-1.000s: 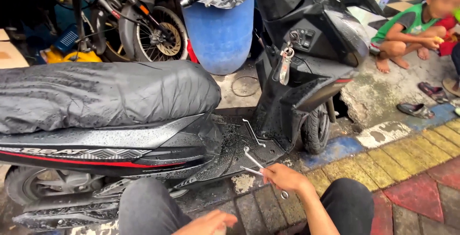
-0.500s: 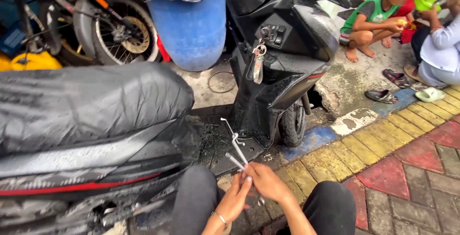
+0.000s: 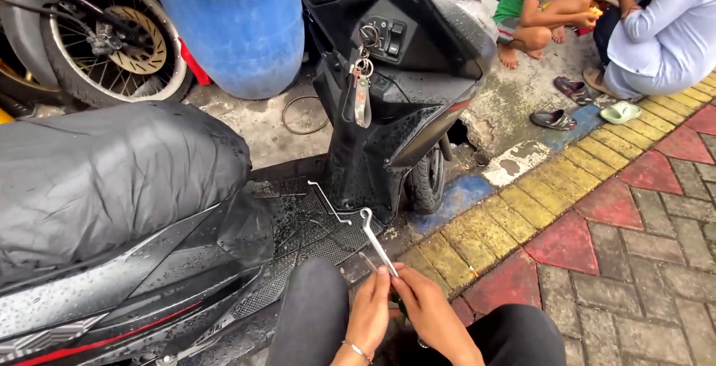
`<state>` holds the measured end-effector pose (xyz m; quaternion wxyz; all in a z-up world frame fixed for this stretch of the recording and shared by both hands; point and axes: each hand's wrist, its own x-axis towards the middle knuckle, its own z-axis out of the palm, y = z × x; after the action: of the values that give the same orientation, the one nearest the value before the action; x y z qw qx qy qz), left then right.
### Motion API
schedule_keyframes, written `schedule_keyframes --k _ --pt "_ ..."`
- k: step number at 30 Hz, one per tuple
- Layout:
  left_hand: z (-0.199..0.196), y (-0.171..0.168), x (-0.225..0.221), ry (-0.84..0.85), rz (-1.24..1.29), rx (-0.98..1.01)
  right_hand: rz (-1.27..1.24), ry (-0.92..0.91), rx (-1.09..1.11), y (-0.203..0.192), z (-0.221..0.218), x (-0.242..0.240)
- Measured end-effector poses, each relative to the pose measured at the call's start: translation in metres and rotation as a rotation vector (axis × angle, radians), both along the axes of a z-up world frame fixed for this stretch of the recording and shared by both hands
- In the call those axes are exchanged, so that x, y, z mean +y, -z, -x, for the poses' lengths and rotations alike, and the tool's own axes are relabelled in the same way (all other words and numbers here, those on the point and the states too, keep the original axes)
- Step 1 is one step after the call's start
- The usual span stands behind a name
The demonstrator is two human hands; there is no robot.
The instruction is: Repairing and securing the front panel of a motorcycle using a screwdriver and zip ties.
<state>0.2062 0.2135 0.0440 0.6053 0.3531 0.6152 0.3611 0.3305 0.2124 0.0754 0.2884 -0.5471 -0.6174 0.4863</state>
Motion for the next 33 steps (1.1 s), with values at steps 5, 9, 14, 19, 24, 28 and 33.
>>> schedule_keyframes --k 5,9,14,19,24,28,33 --pt "-0.007 0.036 0.031 0.294 -0.264 0.387 -0.055 0.041 -0.122 0.051 -0.037 0.021" --pt "0.009 0.002 0.073 0.774 -0.179 0.849 0.018 0.102 -0.244 0.087 -0.059 0.035" --pt "0.054 0.045 0.133 1.020 -0.144 1.009 0.114 0.168 -0.378 0.111 -0.055 0.045" --pt "0.076 0.028 0.134 1.000 0.015 0.766 0.241 0.116 -0.428 0.123 -0.027 0.062" --pt "0.089 0.038 0.146 0.844 -0.071 0.726 0.333 0.178 -0.218 0.160 0.055 0.101" --pt "0.025 0.166 0.168 0.910 -0.133 0.797 0.266 0.162 -0.248 0.227 0.104 0.152" --pt "-0.002 0.399 0.206 0.693 -0.067 1.534 0.023 0.148 -0.235 0.313 0.146 0.211"
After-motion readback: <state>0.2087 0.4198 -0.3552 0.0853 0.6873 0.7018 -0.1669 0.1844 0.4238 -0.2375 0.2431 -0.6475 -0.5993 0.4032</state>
